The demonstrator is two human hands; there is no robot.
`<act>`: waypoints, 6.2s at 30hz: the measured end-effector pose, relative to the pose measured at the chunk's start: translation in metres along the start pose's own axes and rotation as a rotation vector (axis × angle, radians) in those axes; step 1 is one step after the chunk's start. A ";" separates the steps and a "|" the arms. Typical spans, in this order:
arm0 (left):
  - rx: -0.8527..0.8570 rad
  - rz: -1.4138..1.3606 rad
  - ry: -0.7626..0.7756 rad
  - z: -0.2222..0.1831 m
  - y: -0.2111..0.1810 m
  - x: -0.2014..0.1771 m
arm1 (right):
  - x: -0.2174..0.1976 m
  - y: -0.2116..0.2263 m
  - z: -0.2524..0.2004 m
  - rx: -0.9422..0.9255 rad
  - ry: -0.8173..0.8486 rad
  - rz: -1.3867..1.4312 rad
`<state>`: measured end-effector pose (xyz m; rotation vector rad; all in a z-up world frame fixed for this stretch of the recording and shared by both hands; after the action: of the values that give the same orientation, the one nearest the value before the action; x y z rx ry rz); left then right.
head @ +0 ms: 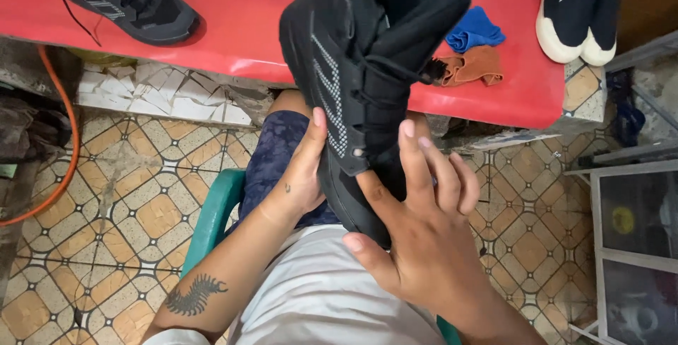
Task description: Detailing the exterior of a black boot using a brush and a cleaning cloth at a workstation.
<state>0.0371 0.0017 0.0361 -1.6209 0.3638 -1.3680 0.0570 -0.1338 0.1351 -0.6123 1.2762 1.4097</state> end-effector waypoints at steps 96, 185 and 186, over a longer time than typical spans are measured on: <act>-0.132 -0.396 -0.233 -0.018 0.048 -0.084 | 0.121 -0.344 0.124 0.575 0.334 -0.076; 0.020 -0.434 0.038 -0.013 0.020 -0.034 | 0.028 -0.132 0.021 0.362 -0.372 2.068; 0.011 -0.471 0.010 -0.013 0.022 -0.042 | 0.034 -0.136 0.026 0.421 -0.405 2.032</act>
<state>0.0188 0.0157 -0.0076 -1.7591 -0.0278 -1.7199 0.1800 -0.1199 0.0639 1.7288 1.6488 2.3271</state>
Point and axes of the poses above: each hand's wrist, its own z-axis towards the middle knuckle, its own x-axis out of the palm, y = z × x, the point moved 6 cm from there along z, towards the middle knuckle, and after that the axes turned 15 degrees about z, right-handed, at the moved point
